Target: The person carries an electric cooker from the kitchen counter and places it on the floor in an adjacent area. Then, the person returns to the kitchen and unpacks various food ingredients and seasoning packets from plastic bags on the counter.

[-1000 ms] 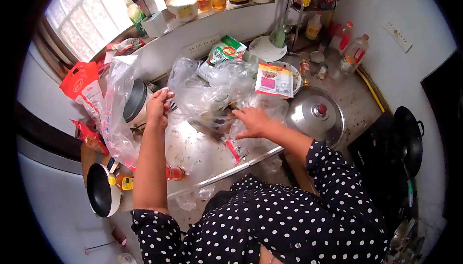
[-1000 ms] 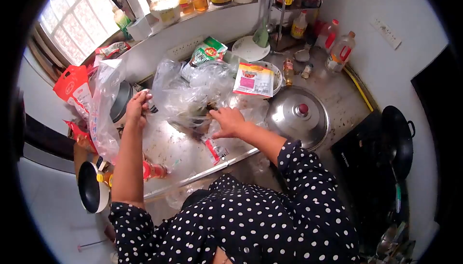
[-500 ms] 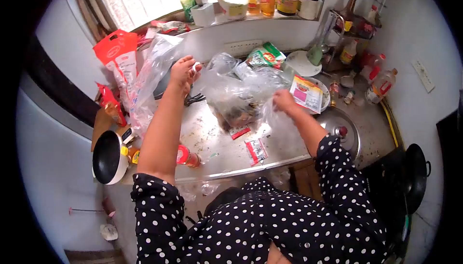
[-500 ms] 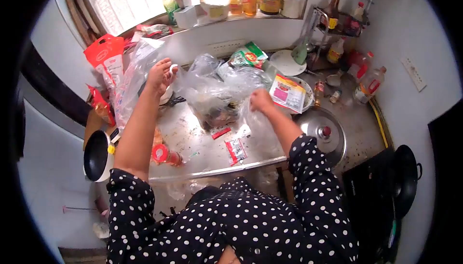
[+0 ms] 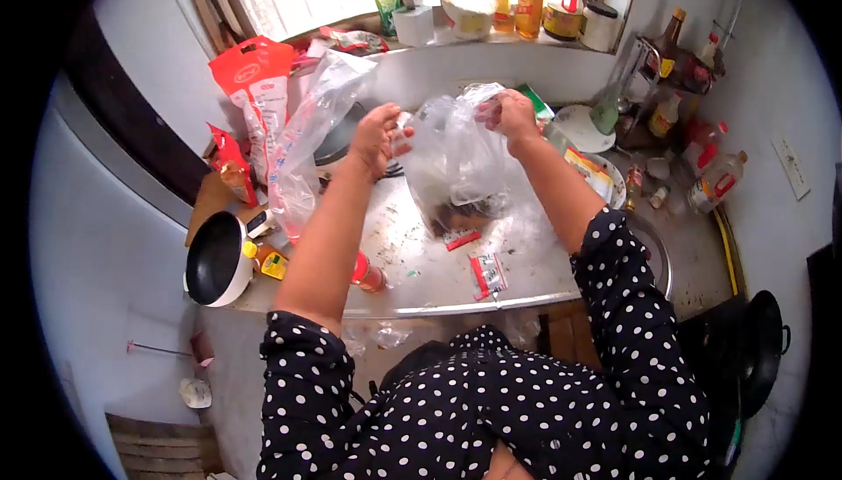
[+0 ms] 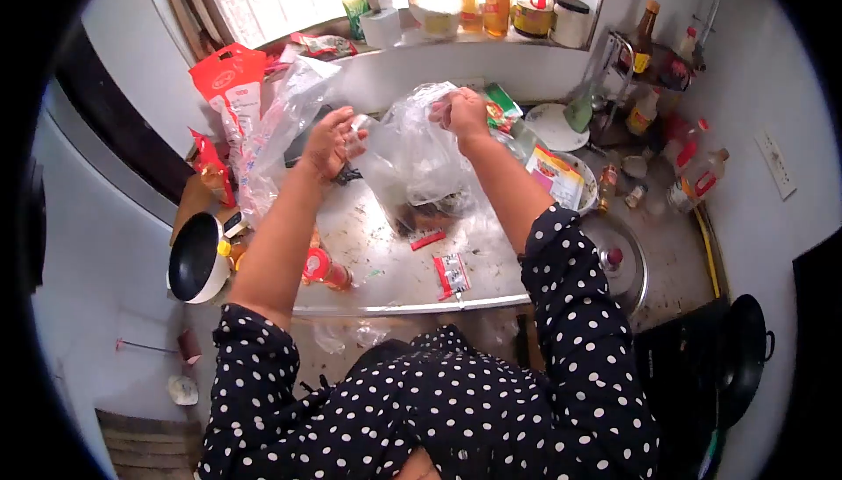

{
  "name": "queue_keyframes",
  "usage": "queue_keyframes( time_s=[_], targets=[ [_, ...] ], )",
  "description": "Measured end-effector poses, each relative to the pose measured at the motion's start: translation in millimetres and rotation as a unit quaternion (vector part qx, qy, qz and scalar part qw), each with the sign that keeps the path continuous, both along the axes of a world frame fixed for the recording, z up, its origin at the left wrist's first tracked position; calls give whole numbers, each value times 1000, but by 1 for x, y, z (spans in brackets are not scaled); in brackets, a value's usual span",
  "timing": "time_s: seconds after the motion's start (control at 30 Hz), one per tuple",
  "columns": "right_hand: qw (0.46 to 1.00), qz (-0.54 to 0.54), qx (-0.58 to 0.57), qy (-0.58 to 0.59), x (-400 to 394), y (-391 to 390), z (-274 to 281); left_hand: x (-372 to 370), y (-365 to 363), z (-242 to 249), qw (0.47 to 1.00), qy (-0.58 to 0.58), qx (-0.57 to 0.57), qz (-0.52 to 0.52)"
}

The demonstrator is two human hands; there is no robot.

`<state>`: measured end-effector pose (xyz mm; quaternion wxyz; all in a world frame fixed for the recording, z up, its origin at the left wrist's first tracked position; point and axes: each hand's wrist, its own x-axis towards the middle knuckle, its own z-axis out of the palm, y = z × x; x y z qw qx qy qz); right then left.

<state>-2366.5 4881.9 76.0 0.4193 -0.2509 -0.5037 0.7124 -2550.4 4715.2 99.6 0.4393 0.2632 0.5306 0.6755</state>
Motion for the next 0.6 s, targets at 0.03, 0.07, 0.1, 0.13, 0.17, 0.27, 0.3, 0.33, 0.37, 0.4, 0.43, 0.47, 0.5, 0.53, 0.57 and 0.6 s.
queue_keyframes(
  time_s=[0.03,0.07,0.1,0.13,0.17,0.27,0.3,0.33,0.37,0.4,0.43,0.47,0.5,0.53,0.57,0.6],
  targets=[
    [1000,-11,10,-1,-8,-9,12,-1,1,-3,1000,-15,1,-20],
    [1000,-23,19,-4,-19,-14,17,4,-1,0,999,-32,1,-41],
    [998,-35,47,7,-31,-22,20,9,-3,3,999,-36,0,-31],
    [991,-9,131,20,-47,-15,-1,11,-4,5,999,-33,4,-29],
    [974,-20,226,10,-63,-15,-23,13,-5,4,998,-47,22,-23],
    [932,-44,354,-60,-86,-68,-57,8,-6,-3,996,-82,38,-8],
    [942,35,322,-88,-102,-69,-88,10,-8,-4,995,-91,33,7],
    [945,112,286,-114,-117,-64,-124,12,-10,-5,994,-101,27,21],
    [912,164,327,-187,-117,-63,-142,16,-15,-5,994,-98,29,26],
    [870,214,362,-258,-111,-65,-155,18,-20,-7,995,-96,25,23],
    [873,210,359,-256,-101,-72,-148,19,-23,-9,996,-90,19,14],
    [809,229,422,-341,-85,-82,-126,22,-26,-10,996,-85,13,3],
    [734,243,474,-422,-72,-87,-113,27,-33,-9,996,-89,13,-12],
    [741,232,465,-425,-67,-85,-112,30,-36,-11,996,-85,7,-27],
    [732,183,462,-467,-66,-82,-111,31,-38,-13,995,-88,10,-36],
    [720,135,454,-507,-66,-80,-109,32,-41,-16,995,-92,11,-45]
  ],
)
